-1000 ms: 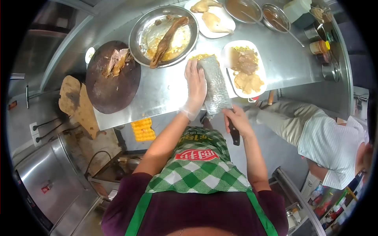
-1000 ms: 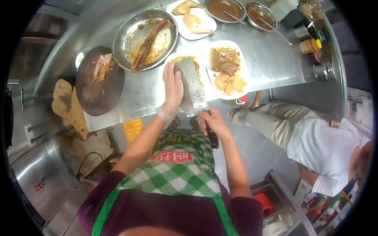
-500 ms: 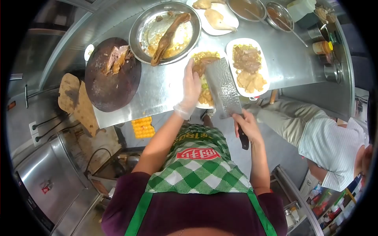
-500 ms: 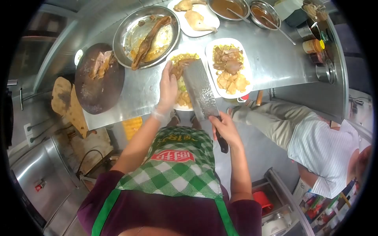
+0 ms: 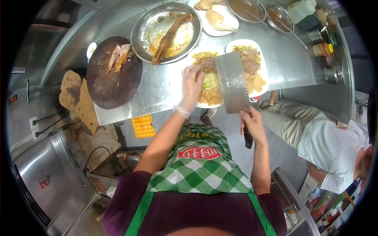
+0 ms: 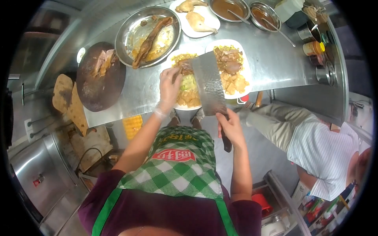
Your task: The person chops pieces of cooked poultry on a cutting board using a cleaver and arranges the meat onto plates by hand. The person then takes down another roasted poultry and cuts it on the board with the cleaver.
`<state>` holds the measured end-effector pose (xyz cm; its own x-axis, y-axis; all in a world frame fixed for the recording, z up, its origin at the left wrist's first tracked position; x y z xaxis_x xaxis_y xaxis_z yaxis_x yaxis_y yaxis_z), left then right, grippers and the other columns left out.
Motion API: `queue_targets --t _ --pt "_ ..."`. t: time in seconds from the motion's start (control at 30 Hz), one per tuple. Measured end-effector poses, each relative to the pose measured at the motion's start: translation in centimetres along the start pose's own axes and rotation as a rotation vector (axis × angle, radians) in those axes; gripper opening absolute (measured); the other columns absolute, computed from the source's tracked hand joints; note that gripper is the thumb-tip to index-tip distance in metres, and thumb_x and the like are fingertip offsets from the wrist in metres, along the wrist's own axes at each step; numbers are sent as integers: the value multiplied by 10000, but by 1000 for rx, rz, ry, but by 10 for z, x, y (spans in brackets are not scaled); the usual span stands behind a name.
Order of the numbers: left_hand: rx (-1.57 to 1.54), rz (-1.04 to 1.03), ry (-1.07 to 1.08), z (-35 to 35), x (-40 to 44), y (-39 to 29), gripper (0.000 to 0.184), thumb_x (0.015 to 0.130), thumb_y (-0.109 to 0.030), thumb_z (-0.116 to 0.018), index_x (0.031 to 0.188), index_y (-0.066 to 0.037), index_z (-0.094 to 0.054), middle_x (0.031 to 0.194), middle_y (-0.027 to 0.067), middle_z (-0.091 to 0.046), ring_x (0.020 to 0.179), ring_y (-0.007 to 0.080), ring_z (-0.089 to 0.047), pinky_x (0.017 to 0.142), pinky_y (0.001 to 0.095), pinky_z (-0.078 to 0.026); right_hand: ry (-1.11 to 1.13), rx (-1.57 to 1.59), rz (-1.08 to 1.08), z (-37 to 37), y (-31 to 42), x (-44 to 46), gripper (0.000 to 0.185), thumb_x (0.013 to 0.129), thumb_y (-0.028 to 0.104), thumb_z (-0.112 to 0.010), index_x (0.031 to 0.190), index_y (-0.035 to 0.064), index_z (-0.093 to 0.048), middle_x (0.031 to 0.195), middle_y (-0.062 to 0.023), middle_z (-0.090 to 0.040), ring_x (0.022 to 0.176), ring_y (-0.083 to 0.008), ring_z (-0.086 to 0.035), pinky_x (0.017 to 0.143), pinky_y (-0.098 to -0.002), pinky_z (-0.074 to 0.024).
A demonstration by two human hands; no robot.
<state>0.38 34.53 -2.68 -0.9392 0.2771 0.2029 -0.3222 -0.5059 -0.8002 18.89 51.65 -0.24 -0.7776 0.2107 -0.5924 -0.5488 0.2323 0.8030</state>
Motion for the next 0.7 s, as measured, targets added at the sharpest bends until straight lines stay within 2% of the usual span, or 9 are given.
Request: queue_targets --t 0.2,0.27,0.33,0.4,0.47,0.53,0.63,0.67,0.7 --pt "56 60 -33 7 1 -9 322 853 -98 -608 1169 -44 -583 1089 169 -567 1045 339 -516 922 405 -417 -96 73 -2 36 -9 -20 167 933 141 -520 1029 8 -548 547 -33 -483 361 -143 -473 349 -258 -382" --pt "112 -174 -76 33 -2 -22 337 847 -116 -616 1170 -32 -562 1086 154 -580 1009 343 -542 901 410 -440 -110 83 -5 37 -4 -25 156 935 146 -507 1014 14 -529 542 -39 -466 354 -156 -467 341 -267 -387" --pt "233 -246 -145 80 0 -19 353 838 -134 -626 1172 -35 -569 1120 157 -583 1002 350 -552 911 410 -437 -115 154 32 41 -5 -23 127 933 149 -505 962 25 -500 537 -42 -454 346 -166 -464 329 -275 -388" --pt "374 -208 -310 150 11 17 372 827 -147 -641 1174 -32 -574 1162 167 -578 1021 347 -552 928 407 -430 -138 166 61 34 0 -26 114 933 145 -503 917 37 -473 535 -44 -452 342 -171 -462 322 -278 -390" --pt "406 55 -480 223 30 69 415 827 -181 -659 1200 -23 -571 1159 174 -593 1082 325 -544 966 412 -410 -122 195 116 28 6 -27 109 932 141 -500 907 38 -474 534 -47 -453 341 -174 -461 317 -279 -389" --pt "431 250 -536 278 49 132 499 808 -231 -684 1227 6 -551 1176 215 -580 1091 350 -546 967 411 -415 -135 210 137 16 12 -30 102 928 133 -503 902 38 -474 534 -53 -458 345 -174 -462 315 -282 -391" --pt "373 320 -254 303 95 186 593 780 -268 -704 1247 48 -522 1205 243 -564 1128 348 -545 961 387 -430 -156 194 149 -23 23 -37 122 934 146 -512 874 48 -470 535 -52 -462 345 -167 -442 300 -283 -392" --pt "403 351 -115 299 108 201 572 783 -262 -688 1261 7 -525 1202 218 -561 1124 344 -542 941 396 -449 -147 182 158 -42 25 -35 107 931 136 -514 896 42 -477 546 -51 -467 359 -157 -442 300 -276 -399" --pt "515 266 -100 296 115 205 553 788 -255 -674 1266 -21 -524 1192 200 -557 1114 347 -541 927 403 -459 -128 186 170 -64 27 -33 103 922 122 -514 888 32 -477 541 -59 -471 355 -170 -455 308 -278 -398"
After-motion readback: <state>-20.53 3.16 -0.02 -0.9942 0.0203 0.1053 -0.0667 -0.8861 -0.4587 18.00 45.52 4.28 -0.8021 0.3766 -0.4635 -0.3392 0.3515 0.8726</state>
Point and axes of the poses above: each hand's wrist, its own x-axis towards the middle knuckle, its own z-axis out of the back of the hand, y = z × x, the point moved 8 cm from there along x, towards the middle knuckle
